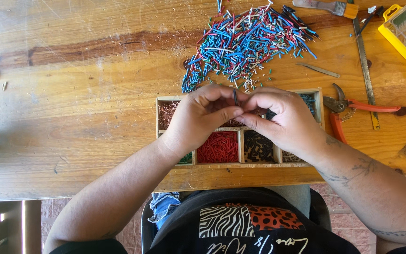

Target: The person uses wire cutters to strip the insulation from short pieces of colored wire. They then sort the stripped copper wire into a compartmentalized wooden box and place the plastic insulation pieces into a pile on the table.

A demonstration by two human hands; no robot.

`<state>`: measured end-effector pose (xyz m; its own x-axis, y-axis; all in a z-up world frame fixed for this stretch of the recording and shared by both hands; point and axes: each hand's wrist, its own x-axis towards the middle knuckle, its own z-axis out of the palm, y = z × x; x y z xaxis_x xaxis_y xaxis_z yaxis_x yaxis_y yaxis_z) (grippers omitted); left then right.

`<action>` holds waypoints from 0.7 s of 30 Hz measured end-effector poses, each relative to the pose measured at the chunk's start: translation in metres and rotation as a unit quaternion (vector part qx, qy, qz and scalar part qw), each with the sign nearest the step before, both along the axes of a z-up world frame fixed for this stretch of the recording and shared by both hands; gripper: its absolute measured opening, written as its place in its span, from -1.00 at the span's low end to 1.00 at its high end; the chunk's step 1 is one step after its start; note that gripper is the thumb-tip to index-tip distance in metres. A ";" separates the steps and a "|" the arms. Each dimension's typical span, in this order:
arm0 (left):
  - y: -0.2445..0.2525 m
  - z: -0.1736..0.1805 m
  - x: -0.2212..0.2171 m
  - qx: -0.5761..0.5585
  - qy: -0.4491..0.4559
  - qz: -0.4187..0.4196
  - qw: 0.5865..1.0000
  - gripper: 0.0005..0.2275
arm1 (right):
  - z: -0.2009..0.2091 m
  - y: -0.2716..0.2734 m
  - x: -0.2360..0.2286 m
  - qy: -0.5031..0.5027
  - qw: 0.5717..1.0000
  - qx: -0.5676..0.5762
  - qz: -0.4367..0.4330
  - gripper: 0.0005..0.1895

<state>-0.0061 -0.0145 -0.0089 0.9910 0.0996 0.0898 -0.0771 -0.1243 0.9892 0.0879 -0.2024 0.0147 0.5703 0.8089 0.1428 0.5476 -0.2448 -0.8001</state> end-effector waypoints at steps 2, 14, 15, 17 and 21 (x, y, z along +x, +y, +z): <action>0.002 0.002 0.000 0.018 -0.004 -0.003 1.000 -0.88 | -0.001 -0.003 0.001 0.025 1.000 0.006 0.010 -0.91; -0.004 0.018 -0.004 0.209 -0.076 0.017 0.975 -0.93 | -0.030 -0.018 0.002 0.396 0.911 0.116 -0.028 -0.90; -0.005 0.018 -0.004 0.197 -0.077 0.016 0.977 -0.91 | -0.036 -0.021 0.003 0.464 0.874 0.138 -0.039 -0.91; -0.006 0.020 -0.004 0.187 -0.072 0.010 0.980 -0.90 | -0.037 -0.023 0.006 0.491 0.858 0.146 -0.033 -0.91; -0.014 0.017 -0.006 0.054 -0.079 0.030 0.995 -0.86 | -0.009 -0.016 -0.004 0.290 0.953 0.088 -0.004 -0.85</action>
<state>-0.0121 -0.0285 0.0080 0.9561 0.1396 0.2577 -0.2202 -0.2384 0.9459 0.0840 -0.2182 0.0060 0.6008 0.7968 -0.0652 0.0002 -0.0816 -0.9967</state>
